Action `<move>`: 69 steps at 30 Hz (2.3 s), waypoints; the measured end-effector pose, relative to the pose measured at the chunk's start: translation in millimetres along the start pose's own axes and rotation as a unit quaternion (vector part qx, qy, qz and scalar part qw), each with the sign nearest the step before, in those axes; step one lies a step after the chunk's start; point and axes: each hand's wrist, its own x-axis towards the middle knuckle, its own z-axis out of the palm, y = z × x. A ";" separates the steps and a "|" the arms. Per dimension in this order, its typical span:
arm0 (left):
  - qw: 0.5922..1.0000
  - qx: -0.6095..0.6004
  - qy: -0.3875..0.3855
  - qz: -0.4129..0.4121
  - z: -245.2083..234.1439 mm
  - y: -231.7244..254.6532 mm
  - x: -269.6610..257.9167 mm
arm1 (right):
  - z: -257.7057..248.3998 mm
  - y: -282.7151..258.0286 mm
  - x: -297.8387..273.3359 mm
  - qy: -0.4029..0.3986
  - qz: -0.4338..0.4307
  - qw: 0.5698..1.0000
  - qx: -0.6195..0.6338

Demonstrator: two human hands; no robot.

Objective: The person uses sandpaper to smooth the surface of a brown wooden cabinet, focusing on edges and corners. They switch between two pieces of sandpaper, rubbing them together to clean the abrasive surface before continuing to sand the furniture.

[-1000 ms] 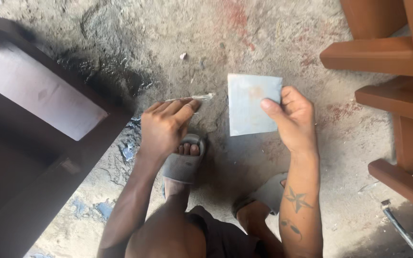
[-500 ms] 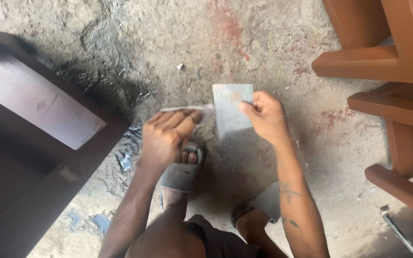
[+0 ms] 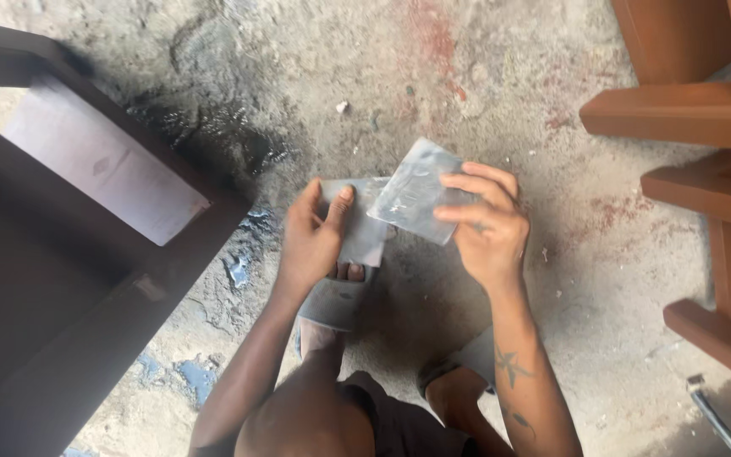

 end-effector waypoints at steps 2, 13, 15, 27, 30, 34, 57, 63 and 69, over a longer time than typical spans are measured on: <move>0.997 -0.074 -0.014 -0.005 2.1 2.3 2.7 | 3.1 -12.2 7.5 0.021 -0.052 0.998 -0.039; 0.991 -0.130 -0.007 0.034 4.8 28.9 -18.1 | 25.5 -27.3 0.8 0.151 0.216 0.900 0.347; 0.991 -0.126 -0.001 0.043 5.9 31.5 -19.6 | 23.1 -19.8 2.7 0.107 0.342 0.782 0.509; 0.988 -0.076 -0.003 0.137 6.9 18.5 -25.8 | 26.3 -32.7 26.8 0.039 0.255 0.913 0.317; 0.983 0.006 -0.007 0.182 7.9 14.1 -26.4 | 20.3 -28.1 40.1 0.082 0.305 0.865 0.389; 0.965 0.065 -0.026 0.251 9.1 24.6 -32.0 | 37.8 -19.6 64.4 0.113 0.385 0.891 0.210; 0.870 0.164 0.068 0.460 -6.6 32.4 -43.2 | 62.1 -58.5 62.5 0.178 0.267 0.944 0.075; 0.876 0.161 0.064 0.450 -9.4 33.2 -47.3 | 60.5 -66.0 57.2 0.171 0.267 0.946 0.067; 0.873 0.169 0.068 0.452 -11.5 34.8 -51.4 | 58.8 -72.7 54.3 0.166 0.283 0.943 0.053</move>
